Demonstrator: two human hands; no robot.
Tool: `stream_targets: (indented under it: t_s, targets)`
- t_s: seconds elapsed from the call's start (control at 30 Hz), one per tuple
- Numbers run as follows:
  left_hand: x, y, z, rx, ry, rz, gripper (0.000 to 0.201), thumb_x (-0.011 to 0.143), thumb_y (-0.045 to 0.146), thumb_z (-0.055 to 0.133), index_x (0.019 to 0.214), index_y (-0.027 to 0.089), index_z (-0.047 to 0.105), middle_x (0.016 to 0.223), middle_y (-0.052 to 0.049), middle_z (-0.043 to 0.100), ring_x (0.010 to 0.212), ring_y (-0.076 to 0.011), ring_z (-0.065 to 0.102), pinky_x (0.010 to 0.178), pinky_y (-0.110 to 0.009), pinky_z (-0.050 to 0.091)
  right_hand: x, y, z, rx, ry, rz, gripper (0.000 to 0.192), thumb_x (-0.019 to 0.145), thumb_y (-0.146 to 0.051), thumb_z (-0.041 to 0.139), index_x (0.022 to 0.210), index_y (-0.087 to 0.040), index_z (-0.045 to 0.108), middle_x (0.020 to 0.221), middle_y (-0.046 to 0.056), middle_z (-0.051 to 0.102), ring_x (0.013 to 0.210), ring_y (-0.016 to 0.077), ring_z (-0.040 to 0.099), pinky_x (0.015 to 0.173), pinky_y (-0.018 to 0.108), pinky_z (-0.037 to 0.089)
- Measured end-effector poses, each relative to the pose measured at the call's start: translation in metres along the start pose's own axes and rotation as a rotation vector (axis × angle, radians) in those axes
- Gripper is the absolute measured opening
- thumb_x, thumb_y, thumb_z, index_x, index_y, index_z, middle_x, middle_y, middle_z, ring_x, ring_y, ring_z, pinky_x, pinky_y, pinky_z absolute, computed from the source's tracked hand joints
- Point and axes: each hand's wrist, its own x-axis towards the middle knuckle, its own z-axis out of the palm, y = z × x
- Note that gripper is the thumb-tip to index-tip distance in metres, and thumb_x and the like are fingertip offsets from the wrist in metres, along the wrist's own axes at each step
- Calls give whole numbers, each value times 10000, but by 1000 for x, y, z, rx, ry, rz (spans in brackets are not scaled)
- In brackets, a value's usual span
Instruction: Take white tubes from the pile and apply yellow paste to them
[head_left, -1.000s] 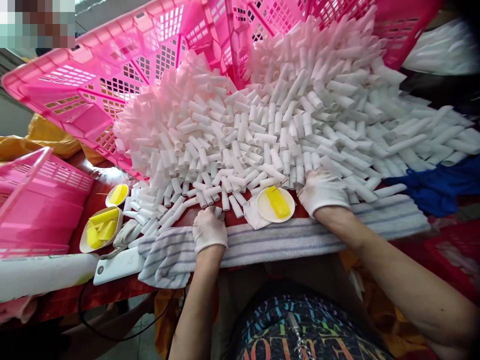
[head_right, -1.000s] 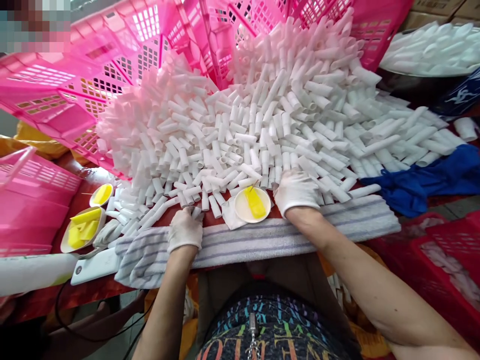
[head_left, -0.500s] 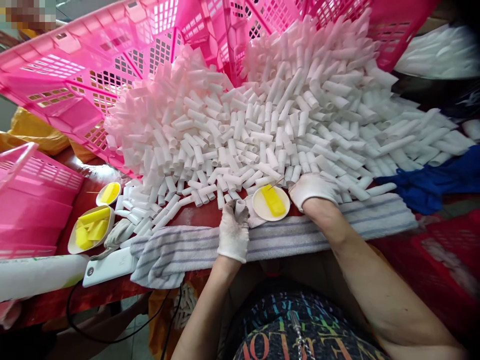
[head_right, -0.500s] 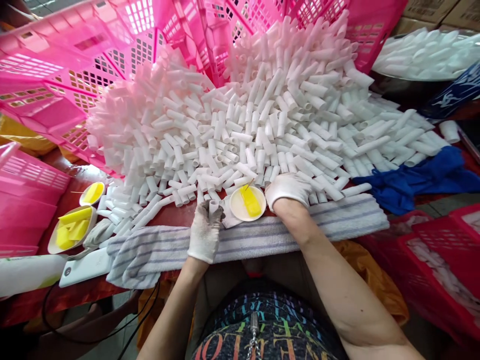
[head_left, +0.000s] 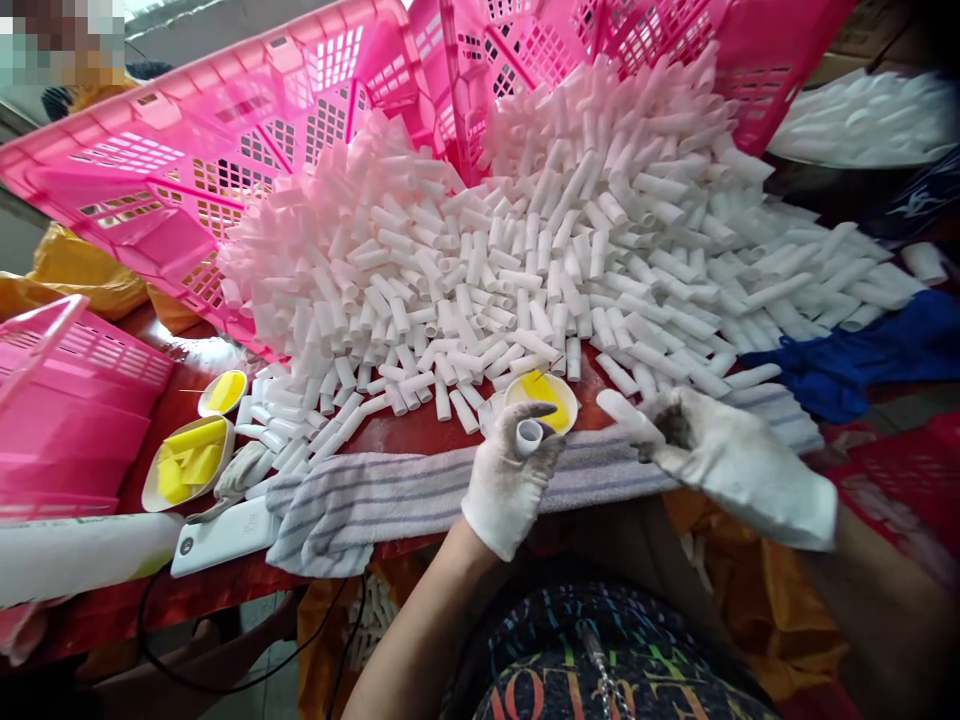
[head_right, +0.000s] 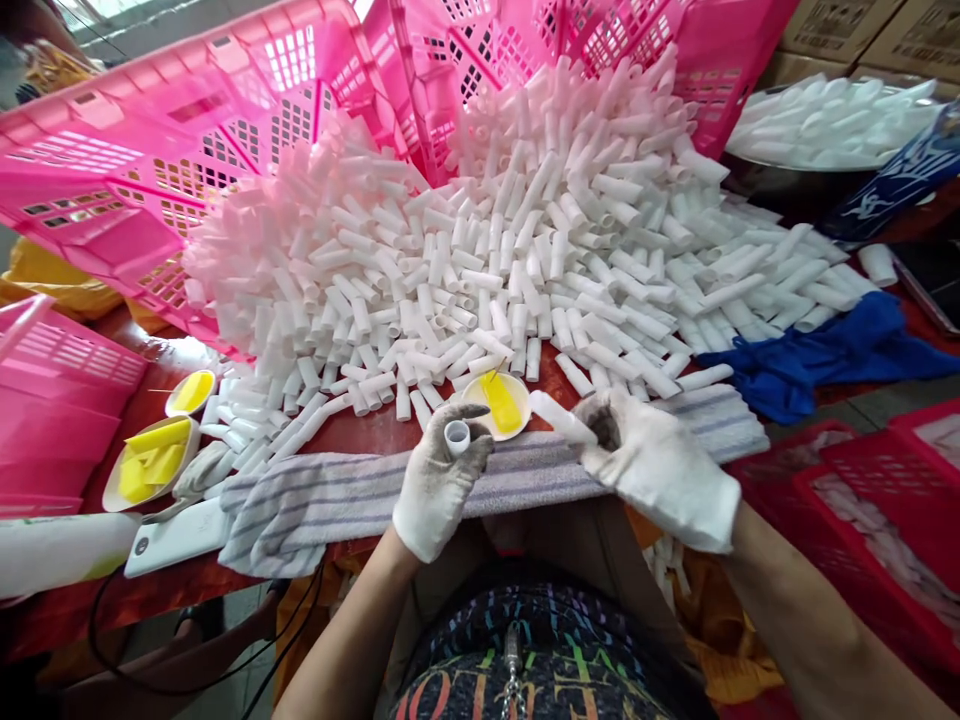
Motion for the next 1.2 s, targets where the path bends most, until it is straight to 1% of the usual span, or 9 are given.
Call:
stream_targets:
  t_s: [0.13,0.27,0.47,0.67,0.83,0.9,1.03,1.13,1.2]
  targets:
    - [-3,-5,14,-56,-105,-30,334,881,328,676,1186,205,613,954,-58,712,791,-138,629,742,-255,507,-13,-2,6,-158,-28,16,127,724,-298,597,840,-247,609,734,26,710,639,211,661,635,352,528]
    - [-5,-9,16,-82,-51,-87,285,856,336,699,1085,182,632,956,-64,710,756,-130,607,720,-263,512,-10,-1,6,-178,-51,5,156,715,-292,593,856,-229,621,705,17,698,612,198,645,613,329,510]
    - [-7,-8,10,-187,-16,-192,317,802,318,765,1048,159,644,877,-43,694,693,-107,567,672,-250,487,1,-6,-5,24,-269,111,209,721,-324,623,891,-212,671,841,43,721,783,224,660,711,347,501]
    - [-10,-12,10,-219,-52,-240,446,717,332,843,1086,137,684,915,-71,719,758,-141,616,733,-286,510,4,-15,-5,302,-395,182,453,855,-524,568,1096,-159,687,661,2,560,581,148,483,528,288,385]
    - [-15,-11,14,-112,-94,-128,254,760,325,796,910,150,691,885,-57,704,835,-161,635,834,-297,515,-1,-7,11,500,-352,187,556,880,-675,528,998,-160,701,598,-13,505,533,124,429,480,262,360]
    - [-15,-13,11,-83,-102,-83,263,795,346,768,956,159,679,918,-63,708,840,-158,636,824,-287,514,2,-2,14,541,-346,210,561,866,-671,560,1016,-151,709,629,4,550,551,128,469,497,262,392]
    - [-5,-24,-6,-39,55,-86,432,888,501,660,1179,187,604,877,-36,685,690,-122,587,675,-252,495,29,7,17,503,-208,217,574,799,-601,668,1168,-161,686,739,17,634,612,140,540,563,272,455]
    - [6,-33,-18,110,157,-54,437,929,574,569,1128,188,622,893,-43,677,812,-152,633,783,-266,509,55,11,28,427,-148,142,509,823,-568,625,1130,-171,704,747,20,652,646,164,576,614,301,500]
    - [12,-39,-23,160,180,-33,442,930,597,549,1070,187,636,938,-60,683,921,-182,650,865,-287,507,66,14,40,346,-138,85,425,858,-524,600,1089,-190,724,856,49,708,793,209,653,760,350,553]
